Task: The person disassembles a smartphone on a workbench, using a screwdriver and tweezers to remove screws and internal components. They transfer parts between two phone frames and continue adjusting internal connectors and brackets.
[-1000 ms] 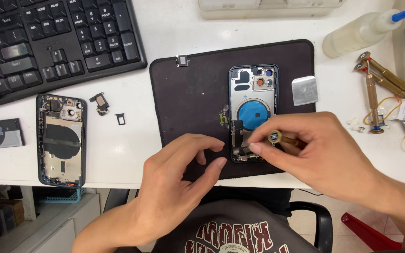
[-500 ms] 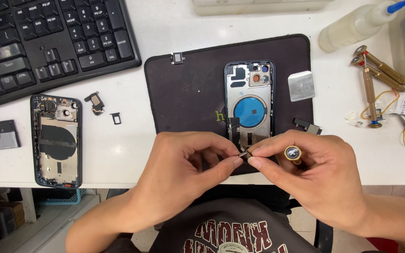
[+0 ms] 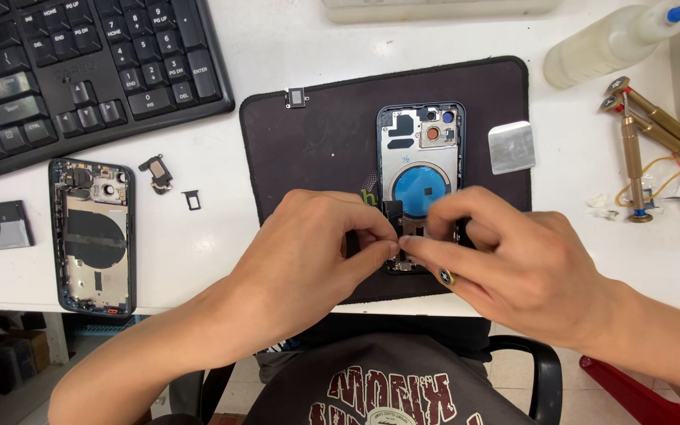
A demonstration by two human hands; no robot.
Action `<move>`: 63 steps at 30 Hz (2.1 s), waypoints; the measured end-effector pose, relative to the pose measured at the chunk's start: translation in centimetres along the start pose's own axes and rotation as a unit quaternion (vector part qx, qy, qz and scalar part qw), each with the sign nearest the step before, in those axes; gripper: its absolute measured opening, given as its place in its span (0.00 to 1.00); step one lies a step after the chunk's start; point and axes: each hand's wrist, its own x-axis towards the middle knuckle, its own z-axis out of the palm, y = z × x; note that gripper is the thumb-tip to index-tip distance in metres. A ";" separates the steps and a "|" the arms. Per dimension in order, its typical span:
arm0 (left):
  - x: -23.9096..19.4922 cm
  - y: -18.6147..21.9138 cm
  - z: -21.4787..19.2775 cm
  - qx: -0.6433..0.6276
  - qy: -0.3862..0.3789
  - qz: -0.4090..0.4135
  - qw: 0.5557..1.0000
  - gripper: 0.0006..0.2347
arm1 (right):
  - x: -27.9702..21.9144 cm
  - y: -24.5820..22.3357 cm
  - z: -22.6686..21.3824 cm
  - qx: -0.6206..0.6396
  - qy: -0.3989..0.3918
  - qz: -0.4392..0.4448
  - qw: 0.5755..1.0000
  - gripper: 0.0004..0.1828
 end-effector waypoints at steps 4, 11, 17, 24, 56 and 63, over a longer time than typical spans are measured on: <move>-0.1 -0.2 0.5 0.036 0.013 0.004 0.999 0.06 | 0.6 0.7 0.4 0.063 -0.011 0.021 0.998 0.16; -0.3 -0.8 0.9 0.016 0.033 0.033 0.999 0.06 | 1.8 0.4 0.3 0.180 -0.092 0.206 0.957 0.10; -2.0 -1.9 1.2 0.017 0.091 0.078 0.993 0.07 | 3.0 0.1 -0.3 0.160 -0.177 0.373 0.897 0.10; -3.3 -4.1 3.4 0.099 0.188 0.222 0.952 0.07 | 3.0 0.0 -0.1 0.238 -0.095 0.277 0.926 0.09; -3.7 -5.9 4.0 0.206 0.222 0.328 0.895 0.15 | 2.9 -0.6 1.0 0.149 -0.049 0.266 0.951 0.09; -3.7 -6.2 4.5 0.238 0.230 0.329 0.884 0.14 | 1.7 -0.9 2.0 0.069 0.015 0.151 0.986 0.11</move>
